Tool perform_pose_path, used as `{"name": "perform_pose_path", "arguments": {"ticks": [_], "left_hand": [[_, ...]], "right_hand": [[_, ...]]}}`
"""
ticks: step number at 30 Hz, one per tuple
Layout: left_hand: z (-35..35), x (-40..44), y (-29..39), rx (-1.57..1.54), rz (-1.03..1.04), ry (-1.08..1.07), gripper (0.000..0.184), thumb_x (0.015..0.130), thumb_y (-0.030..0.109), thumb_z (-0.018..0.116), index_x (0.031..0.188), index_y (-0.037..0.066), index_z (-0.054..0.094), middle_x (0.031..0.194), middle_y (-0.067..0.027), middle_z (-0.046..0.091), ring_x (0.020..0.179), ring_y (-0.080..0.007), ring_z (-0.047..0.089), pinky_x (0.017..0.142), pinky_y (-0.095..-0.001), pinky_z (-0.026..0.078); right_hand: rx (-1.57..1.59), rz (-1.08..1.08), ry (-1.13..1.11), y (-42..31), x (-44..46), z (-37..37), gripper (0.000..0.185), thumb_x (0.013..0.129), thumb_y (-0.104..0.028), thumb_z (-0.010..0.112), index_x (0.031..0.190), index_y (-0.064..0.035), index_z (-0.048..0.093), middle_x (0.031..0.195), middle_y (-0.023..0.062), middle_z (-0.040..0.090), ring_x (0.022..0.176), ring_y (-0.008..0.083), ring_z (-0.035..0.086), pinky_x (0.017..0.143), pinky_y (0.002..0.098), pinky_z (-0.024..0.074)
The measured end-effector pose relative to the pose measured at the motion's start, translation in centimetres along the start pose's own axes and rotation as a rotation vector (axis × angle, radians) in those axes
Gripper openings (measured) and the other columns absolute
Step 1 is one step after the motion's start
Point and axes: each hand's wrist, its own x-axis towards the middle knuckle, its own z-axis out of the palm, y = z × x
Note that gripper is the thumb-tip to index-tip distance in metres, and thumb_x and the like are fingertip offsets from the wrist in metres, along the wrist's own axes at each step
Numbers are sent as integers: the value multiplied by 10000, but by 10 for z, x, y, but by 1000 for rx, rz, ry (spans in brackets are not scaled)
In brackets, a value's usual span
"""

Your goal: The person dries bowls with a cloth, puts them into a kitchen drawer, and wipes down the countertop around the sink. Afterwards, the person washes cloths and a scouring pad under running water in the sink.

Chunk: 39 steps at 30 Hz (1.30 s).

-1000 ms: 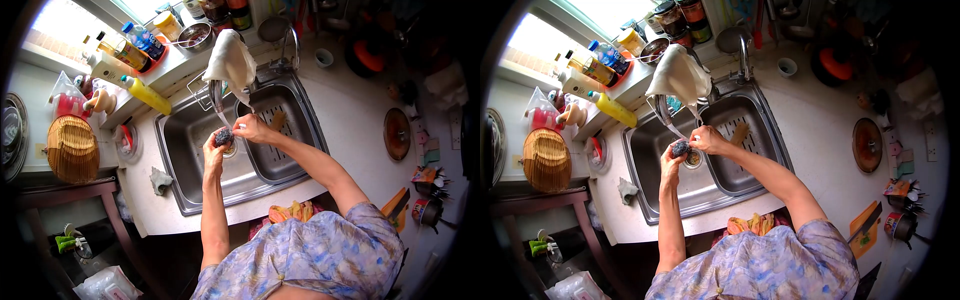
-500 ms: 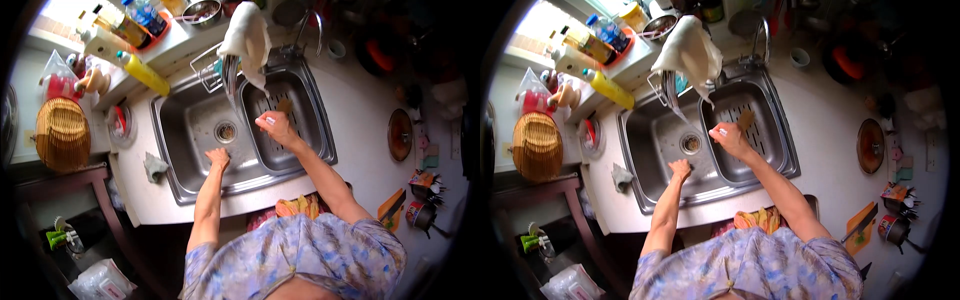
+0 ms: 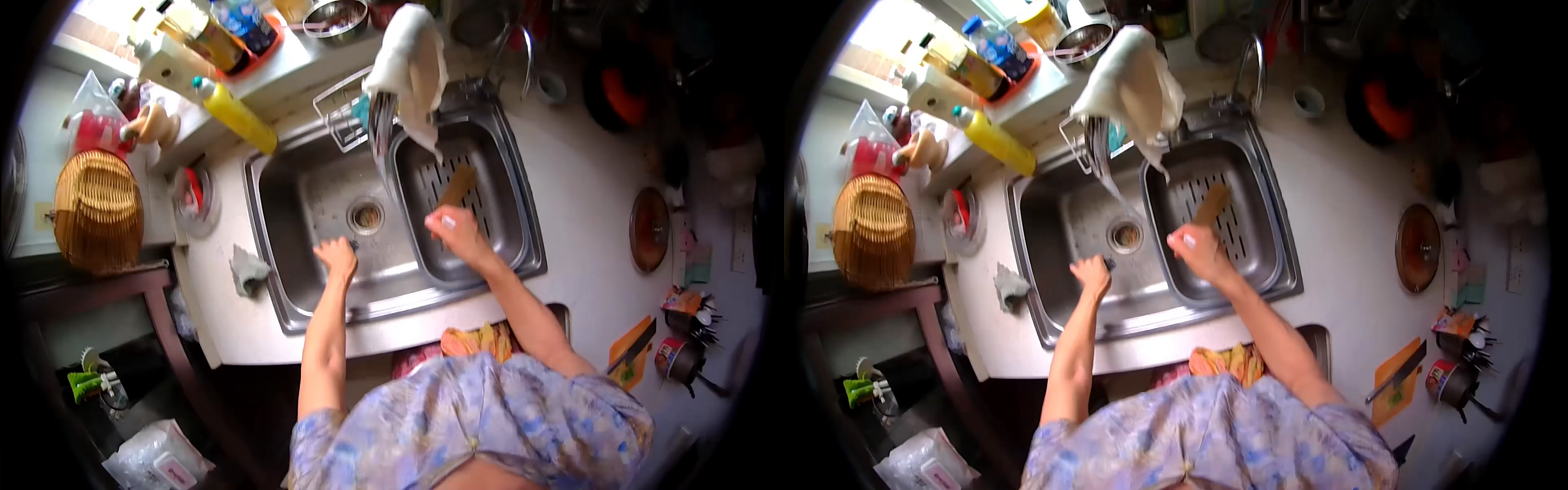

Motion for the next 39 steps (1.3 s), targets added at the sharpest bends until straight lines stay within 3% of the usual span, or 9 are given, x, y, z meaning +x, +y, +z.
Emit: {"name": "perform_pose_path", "arguments": {"ticks": [1, 2, 5, 9, 11, 13, 26, 31, 39], "left_hand": [[-32, -4, 13, -287, -102, -113, 384, 721, 280, 642, 1020, 39, 617, 1012, -144, 630, 898, -249, 605, 770, -428, 390], [43, 31, -30, -869, -23, -120, 457, 685, 206, 692, 1091, 27, 578, 995, -141, 633, 849, -219, 617, 761, -384, 402], [-32, 6, 15, -1421, -191, -405, 352, 748, 68, 637, 1084, 123, 546, 923, 18, 617, 847, -121, 571, 747, -306, 412], [-65, -4, 29, -1564, -39, -501, 353, 769, 100, 635, 1108, 146, 546, 947, 42, 613, 863, -86, 548, 758, -279, 379], [-82, -5, 38, -1612, 17, -524, 288, 788, 74, 607, 1065, 138, 560, 944, 33, 616, 849, -83, 564, 738, -266, 411], [-89, -7, 41, -1636, 75, -520, 278, 788, 51, 599, 1057, 112, 563, 938, 10, 618, 835, -93, 581, 731, -260, 444], [-109, -14, 30, -1434, 323, -341, 388, 667, -85, 575, 1042, 14, 557, 943, -22, 587, 875, -107, 542, 822, -239, 412], [-115, -19, 21, -1418, 346, -351, 453, 644, -80, 599, 1081, 28, 548, 973, -21, 593, 925, -116, 544, 861, -244, 400], [-104, -28, 0, -1519, 258, -276, 453, 715, -66, 577, 1151, 27, 499, 1024, -36, 582, 928, -134, 559, 855, -256, 428]], "right_hand": [[11, -1, 14, 1, 4, 1, 217, 808, -231, 590, 749, -22, 608, 603, 49, 601, 545, 107, 549, 520, 259, 429], [-3, 31, 11, 4, -4, 3, 223, 806, -239, 588, 754, -24, 610, 604, 56, 603, 548, 120, 556, 526, 267, 433], [-62, 29, 19, 12, 5, 0, 235, 800, -256, 588, 767, -25, 613, 607, 75, 605, 565, 153, 575, 554, 288, 440], [-95, 26, 11, 2, 6, 9, 222, 799, -238, 588, 779, -18, 610, 657, 97, 619, 614, 198, 596, 592, 309, 448], [-171, -316, 123, 0, 13, 18, 187, 794, -200, 591, 799, -14, 608, 738, 126, 624, 680, 247, 608, 614, 326, 455], [-136, -395, 106, -5, 26, 28, 152, 761, -144, 609, 839, -13, 612, 783, 149, 605, 721, 290, 598, 639, 342, 458], [-208, -320, -29, -23, 56, 56, 193, 698, -141, 640, 827, 1, 624, 666, 130, 596, 660, 209, 599, 624, 319, 468], [84, -45, -184, -26, 61, 55, 166, 650, -142, 629, 719, 9, 636, 617, 89, 599, 588, 127, 564, 561, 270, 460], [314, -54, -118, -22, 59, 60, 103, 733, -126, 624, 740, -24, 636, 592, 13, 572, 540, 93, 529, 516, 230, 433]]}}
